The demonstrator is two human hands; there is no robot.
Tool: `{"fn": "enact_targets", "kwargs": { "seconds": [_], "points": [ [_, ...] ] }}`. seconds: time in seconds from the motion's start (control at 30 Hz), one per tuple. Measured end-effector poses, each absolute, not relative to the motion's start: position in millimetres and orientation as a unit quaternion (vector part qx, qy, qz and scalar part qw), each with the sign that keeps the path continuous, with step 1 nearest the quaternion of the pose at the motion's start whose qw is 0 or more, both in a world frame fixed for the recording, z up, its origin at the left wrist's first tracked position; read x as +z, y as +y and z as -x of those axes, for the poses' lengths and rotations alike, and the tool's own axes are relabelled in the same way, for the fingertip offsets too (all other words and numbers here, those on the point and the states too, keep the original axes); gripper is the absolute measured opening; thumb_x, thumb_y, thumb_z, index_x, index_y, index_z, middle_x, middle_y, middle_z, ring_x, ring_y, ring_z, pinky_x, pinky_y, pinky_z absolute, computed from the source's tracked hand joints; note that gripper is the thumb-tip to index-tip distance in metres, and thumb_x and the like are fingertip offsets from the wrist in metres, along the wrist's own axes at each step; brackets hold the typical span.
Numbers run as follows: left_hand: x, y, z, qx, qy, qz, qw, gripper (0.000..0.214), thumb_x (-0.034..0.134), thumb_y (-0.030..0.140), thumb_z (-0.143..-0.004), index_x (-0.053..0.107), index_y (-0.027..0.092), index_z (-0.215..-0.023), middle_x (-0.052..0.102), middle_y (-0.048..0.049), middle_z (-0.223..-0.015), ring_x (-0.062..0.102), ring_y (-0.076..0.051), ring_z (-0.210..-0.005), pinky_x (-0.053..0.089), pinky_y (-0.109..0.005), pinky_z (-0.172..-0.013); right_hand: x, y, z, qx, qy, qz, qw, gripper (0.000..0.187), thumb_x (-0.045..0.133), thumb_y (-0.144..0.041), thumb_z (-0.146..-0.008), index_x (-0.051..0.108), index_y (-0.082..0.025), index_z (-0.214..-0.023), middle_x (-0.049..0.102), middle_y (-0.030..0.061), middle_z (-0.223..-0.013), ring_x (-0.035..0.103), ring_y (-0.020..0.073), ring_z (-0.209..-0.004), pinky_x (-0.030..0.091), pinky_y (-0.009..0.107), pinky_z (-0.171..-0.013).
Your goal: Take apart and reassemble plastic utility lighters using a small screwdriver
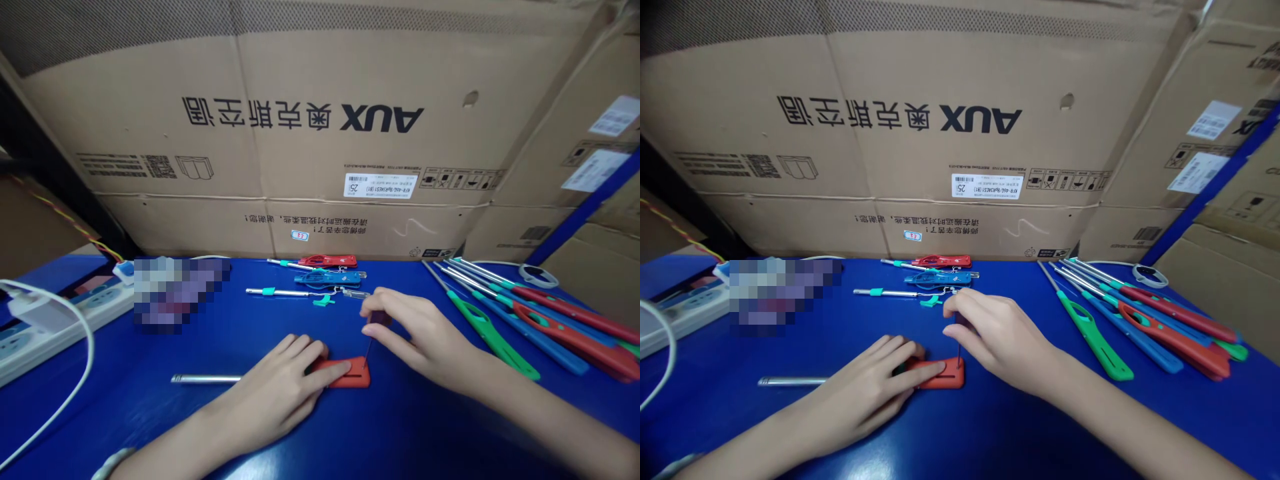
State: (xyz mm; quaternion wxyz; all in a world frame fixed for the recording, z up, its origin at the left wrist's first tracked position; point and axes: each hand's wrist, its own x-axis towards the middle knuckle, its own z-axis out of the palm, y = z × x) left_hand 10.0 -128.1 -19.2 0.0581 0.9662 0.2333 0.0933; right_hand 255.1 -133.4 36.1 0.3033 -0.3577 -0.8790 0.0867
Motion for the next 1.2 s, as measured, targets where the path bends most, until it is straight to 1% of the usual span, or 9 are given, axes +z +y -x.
{"fn": "enact_targets", "kwargs": {
  "seconds": [0.1, 0.23, 0.37, 0.43, 0.67, 0.87, 0.97, 1.07, 1.2],
  "points": [
    [-18, -128, -11, 0.077, 0.237, -0.967, 0.058, 0.053, 0.044, 0.008, -0.091, 0.038, 0.030, -0.139, 0.049, -0.0073, -0.107, 0.046, -0.022, -0.091, 0.041, -0.034, -0.081, 36, -134, -256, 0.049, -0.879, 0.359, 0.310, 0.016, 0.045, -0.026, -0.097, 0.056, -0.017, -0.104, 0.066, 0.0082, -0.092, 0.062, 0.0195, -0.080, 0.050, 0.034, -0.074],
    [-19, -127, -11, 0.081, 0.236, -0.967, 0.055, 0.051, 0.044, 0.008, -0.091, 0.040, 0.029, -0.138, 0.050, -0.0077, -0.107, 0.046, -0.023, -0.092, 0.041, -0.033, -0.080, 41, -136, -258, 0.189, -0.871, 0.352, 0.287, 0.029, 0.038, -0.012, -0.095, 0.053, -0.021, -0.119, 0.065, 0.0058, -0.103, 0.062, 0.0150, -0.092, 0.051, 0.028, -0.080],
    [-20, -127, -11, 0.095, 0.235, -0.966, 0.055, 0.049, 0.044, 0.009, -0.092, 0.042, 0.029, -0.136, 0.050, -0.0074, -0.106, 0.047, -0.022, -0.091, 0.041, -0.032, -0.079, 36, -134, -257, 0.097, -0.882, 0.354, 0.296, 0.011, 0.047, -0.021, -0.096, 0.057, -0.018, -0.096, 0.063, 0.0051, -0.085, 0.060, 0.0157, -0.074, 0.050, 0.028, -0.067],
    [-20, -128, -11, 0.090, 0.235, -0.966, 0.055, 0.050, 0.045, 0.009, -0.091, 0.042, 0.029, -0.137, 0.050, -0.0073, -0.106, 0.047, -0.022, -0.090, 0.042, -0.032, -0.079, 34, -134, -257, 0.009, -0.885, 0.364, 0.291, 0.018, 0.048, -0.029, -0.096, 0.057, -0.017, -0.087, 0.062, 0.0058, -0.079, 0.057, 0.0174, -0.067, 0.049, 0.031, -0.063],
    [-19, -127, -12, 0.112, 0.231, -0.965, 0.051, 0.048, 0.044, 0.009, -0.092, 0.043, 0.029, -0.136, 0.051, -0.0067, -0.104, 0.048, -0.021, -0.089, 0.041, -0.030, -0.078, 46, -141, -259, 0.163, -0.882, 0.357, 0.263, 0.026, 0.043, -0.012, -0.094, 0.054, -0.021, -0.116, 0.066, 0.0039, -0.100, 0.064, 0.0143, -0.091, 0.051, 0.025, -0.080],
    [-19, -128, -12, 0.096, 0.234, -0.966, 0.050, 0.048, 0.044, 0.008, -0.092, 0.044, 0.028, -0.135, 0.051, -0.0067, -0.105, 0.048, -0.021, -0.090, 0.041, -0.031, -0.079, 38, -140, -257, -0.024, -0.898, 0.355, 0.260, 0.022, 0.043, -0.030, -0.098, 0.059, -0.016, -0.096, 0.067, 0.0095, -0.088, 0.065, 0.0233, -0.081, 0.053, 0.037, -0.073],
    [-19, -128, -12, 0.108, 0.233, -0.965, 0.047, 0.047, 0.044, 0.009, -0.093, 0.044, 0.028, -0.135, 0.051, -0.0066, -0.105, 0.048, -0.021, -0.090, 0.041, -0.031, -0.079, 46, -142, -257, 0.074, -0.899, 0.355, 0.246, 0.024, 0.041, -0.020, -0.097, 0.055, -0.019, -0.115, 0.066, 0.0094, -0.107, 0.064, 0.0208, -0.098, 0.052, 0.035, -0.085],
    [-19, -128, -11, 0.114, 0.230, -0.965, 0.047, 0.046, 0.044, 0.010, -0.093, 0.043, 0.028, -0.136, 0.051, -0.0067, -0.103, 0.048, -0.021, -0.089, 0.041, -0.030, -0.078, 48, -142, -257, 0.158, -0.891, 0.352, 0.241, 0.025, 0.042, -0.014, -0.096, 0.055, -0.023, -0.116, 0.067, 0.0045, -0.102, 0.064, 0.0156, -0.093, 0.052, 0.027, -0.083],
    [-18, -129, -11, 0.109, 0.230, -0.966, 0.047, 0.047, 0.044, 0.010, -0.093, 0.043, 0.028, -0.137, 0.051, -0.0068, -0.103, 0.048, -0.021, -0.089, 0.041, -0.030, -0.077, 38, -140, -255, 0.013, -0.901, 0.348, 0.258, 0.020, 0.043, -0.027, -0.098, 0.060, -0.018, -0.099, 0.068, 0.0077, -0.088, 0.066, 0.0200, -0.078, 0.054, 0.033, -0.071]
  ]
}}
